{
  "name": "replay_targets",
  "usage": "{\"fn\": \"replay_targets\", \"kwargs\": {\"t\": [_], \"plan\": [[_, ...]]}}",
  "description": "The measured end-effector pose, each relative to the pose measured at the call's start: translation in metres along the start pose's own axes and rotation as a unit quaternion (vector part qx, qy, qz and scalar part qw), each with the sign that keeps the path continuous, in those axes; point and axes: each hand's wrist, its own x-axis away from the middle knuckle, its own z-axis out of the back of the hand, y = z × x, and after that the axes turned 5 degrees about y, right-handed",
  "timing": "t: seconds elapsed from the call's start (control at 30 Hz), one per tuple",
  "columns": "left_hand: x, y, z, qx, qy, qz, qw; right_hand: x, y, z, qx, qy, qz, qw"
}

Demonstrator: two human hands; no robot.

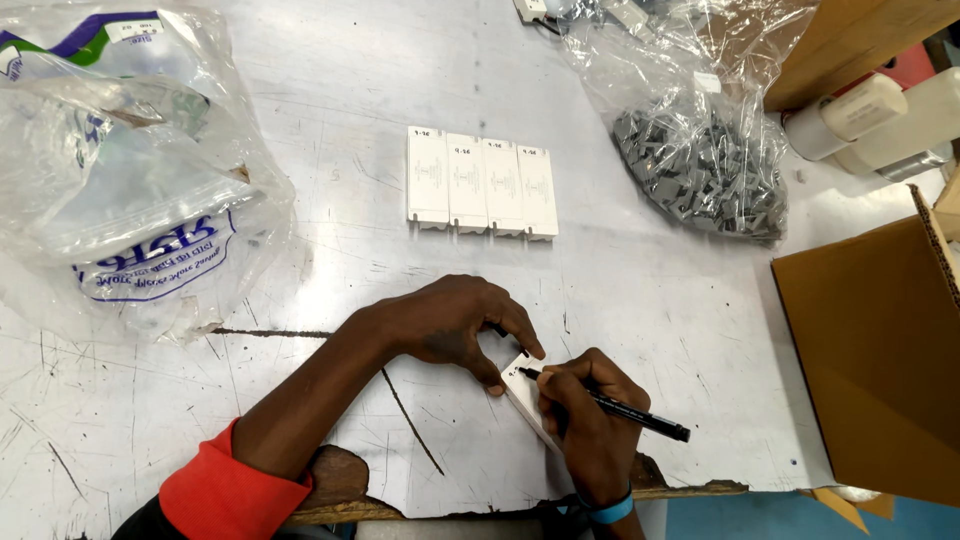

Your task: The person writes labels on white plastic electrical components using a black marker and organizes them in a row on a workstation.

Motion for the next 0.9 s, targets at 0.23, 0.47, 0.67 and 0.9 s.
{"fn": "replay_targets", "kwargs": {"t": [0.23, 0.47, 0.67, 0.9], "plan": [[0.0001, 0.0005, 0.0008, 0.000, 0.000, 0.000, 1.000, 0.0004, 0.0000, 0.0012, -0.005, 0.007, 0.010, 1.000], [-0.0001, 0.0003, 0.0004, 0.005, 0.000, 0.006, 1.000, 0.0020, -0.0077, -0.0028, 0.006, 0.026, 0.001, 1.000], [-0.0005, 0.0011, 0.0000, -0.005, -0.004, 0.008, 1.000, 0.0009, -0.0030, -0.0002, 0.002, 0.016, 0.016, 1.000], [-0.0014, -0.0006, -0.0013, -0.005, -0.009, 0.009, 1.000, 0.0030, 0.0014, 0.0042, -0.003, 0.030, 0.026, 0.999]]}}
